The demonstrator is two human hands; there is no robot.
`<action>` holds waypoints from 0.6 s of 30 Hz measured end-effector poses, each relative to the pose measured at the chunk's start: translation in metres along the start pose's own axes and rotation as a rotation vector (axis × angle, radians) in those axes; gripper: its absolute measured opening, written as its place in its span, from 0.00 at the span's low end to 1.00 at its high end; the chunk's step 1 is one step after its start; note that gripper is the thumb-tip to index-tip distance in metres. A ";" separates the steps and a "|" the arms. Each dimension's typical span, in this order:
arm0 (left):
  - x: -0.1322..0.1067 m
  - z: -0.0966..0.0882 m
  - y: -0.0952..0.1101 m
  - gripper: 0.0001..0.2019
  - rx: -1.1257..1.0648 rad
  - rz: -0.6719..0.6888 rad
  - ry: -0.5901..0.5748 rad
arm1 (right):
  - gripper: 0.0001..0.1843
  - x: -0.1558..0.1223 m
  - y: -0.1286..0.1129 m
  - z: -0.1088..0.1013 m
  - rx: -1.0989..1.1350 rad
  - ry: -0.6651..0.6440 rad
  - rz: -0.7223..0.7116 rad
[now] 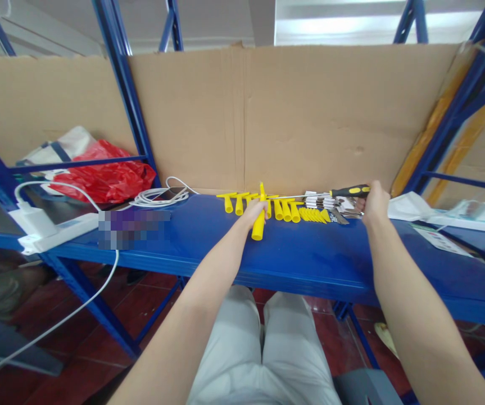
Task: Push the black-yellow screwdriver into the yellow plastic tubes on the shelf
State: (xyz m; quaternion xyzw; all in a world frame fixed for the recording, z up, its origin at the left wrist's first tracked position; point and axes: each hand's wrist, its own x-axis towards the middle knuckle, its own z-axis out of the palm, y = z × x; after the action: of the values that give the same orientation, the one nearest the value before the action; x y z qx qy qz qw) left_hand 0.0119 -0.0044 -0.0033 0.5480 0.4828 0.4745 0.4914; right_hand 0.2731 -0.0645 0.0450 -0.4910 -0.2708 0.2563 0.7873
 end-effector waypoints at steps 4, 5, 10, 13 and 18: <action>0.000 0.000 0.001 0.11 0.005 0.020 0.011 | 0.13 -0.004 -0.003 0.002 -0.052 -0.028 0.038; 0.001 -0.001 0.000 0.10 0.007 0.023 0.018 | 0.13 -0.005 -0.002 0.002 -0.077 -0.037 0.022; 0.003 -0.002 0.000 0.10 0.000 0.027 0.042 | 0.19 -0.008 0.002 0.001 -0.155 -0.035 -0.041; 0.002 -0.002 0.000 0.11 0.003 0.028 0.042 | 0.15 -0.006 0.001 0.001 -0.136 -0.066 0.018; 0.000 -0.001 0.001 0.10 0.008 0.019 0.047 | 0.12 -0.004 0.001 0.001 -0.143 -0.080 0.050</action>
State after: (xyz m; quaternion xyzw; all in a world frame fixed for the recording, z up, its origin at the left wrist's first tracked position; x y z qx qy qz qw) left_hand 0.0114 -0.0042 -0.0020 0.5433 0.4910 0.4899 0.4730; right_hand 0.2694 -0.0663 0.0435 -0.5421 -0.3074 0.2754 0.7320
